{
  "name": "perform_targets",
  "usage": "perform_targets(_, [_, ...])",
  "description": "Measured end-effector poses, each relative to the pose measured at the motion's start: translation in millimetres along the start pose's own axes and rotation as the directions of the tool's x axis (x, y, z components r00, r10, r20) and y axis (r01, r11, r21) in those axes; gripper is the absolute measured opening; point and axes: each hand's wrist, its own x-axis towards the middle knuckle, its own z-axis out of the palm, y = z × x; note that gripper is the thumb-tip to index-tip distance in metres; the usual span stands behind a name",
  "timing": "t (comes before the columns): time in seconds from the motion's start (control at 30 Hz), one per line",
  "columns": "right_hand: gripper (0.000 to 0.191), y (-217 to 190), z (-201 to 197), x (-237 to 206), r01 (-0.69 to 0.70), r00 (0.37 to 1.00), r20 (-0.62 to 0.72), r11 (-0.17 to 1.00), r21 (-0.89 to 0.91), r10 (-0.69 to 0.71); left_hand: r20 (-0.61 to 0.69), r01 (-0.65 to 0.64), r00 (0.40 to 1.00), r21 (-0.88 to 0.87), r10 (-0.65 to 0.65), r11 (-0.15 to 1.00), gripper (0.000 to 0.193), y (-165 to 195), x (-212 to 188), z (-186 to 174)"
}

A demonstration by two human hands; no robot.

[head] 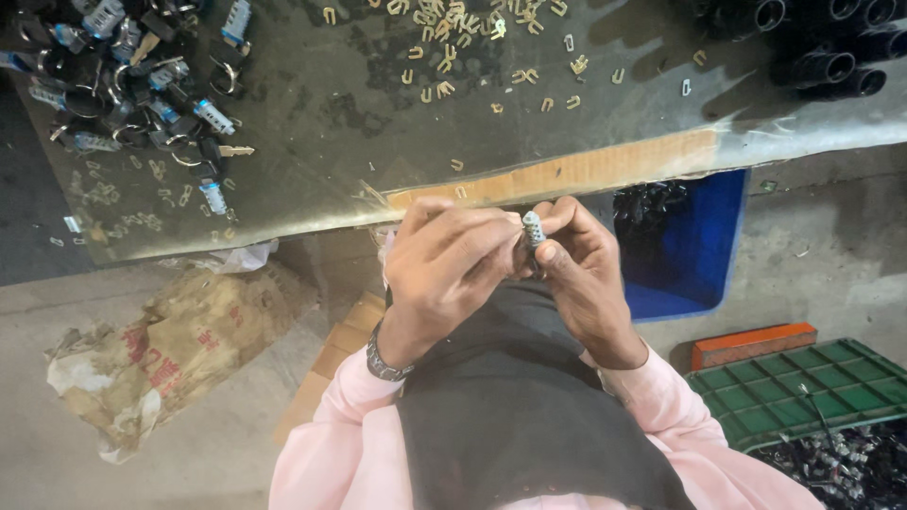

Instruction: The person sits at a factory workbench assembling padlocks. They insert small brass pin tumblers into a lock cylinder held in their hands, fit the cylinder into a padlock body, and place finished padlocks with the pile of completed locks on the bench, repeating the cycle.

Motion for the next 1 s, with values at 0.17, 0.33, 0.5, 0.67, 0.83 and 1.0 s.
perform_targets(0.17, [0.018,0.7,-10.2,0.6,0.038,0.998,-0.036,0.987,-0.156,-0.044,0.051,0.018,0.999,-0.026,-0.017,0.999,0.022,1.4,-4.2,0.9])
perform_targets(0.33, [0.017,-10.1,-14.8,-1.9,0.042,0.999,-0.013,0.956,-0.29,-0.048,0.176,0.357,0.929,-0.198,-0.326,0.913,0.021,1.4,1.9,-1.9])
perform_targets(0.5, [0.026,-43.4,-13.2,-11.7,0.181,0.978,0.197,0.724,-0.666,-0.063,0.46,0.426,0.872,-0.549,-0.166,0.719,0.026,-7.8,12.6,-9.0])
perform_targets(0.67, [0.017,-81.4,-36.6,18.3,0.197,0.618,0.107,0.022,-0.98,-0.779,0.372,0.386,0.912,-0.643,-0.171,0.661,0.022,-10.8,2.3,-3.3])
perform_targets(0.83, [0.042,-99.2,-68.4,65.1,-0.132,0.566,0.186,-0.311,-0.941,-0.803,0.401,0.579,0.815,-0.545,-0.417,0.607,0.021,-14.5,-13.0,4.2])
perform_targets(1.0, [0.05,-86.9,-69.5,92.0,-0.226,0.464,0.267,-0.404,-0.886,-0.845,0.29,0.464,0.884,-0.642,-0.368,0.611,0.021,-17.4,-16.3,-2.4])
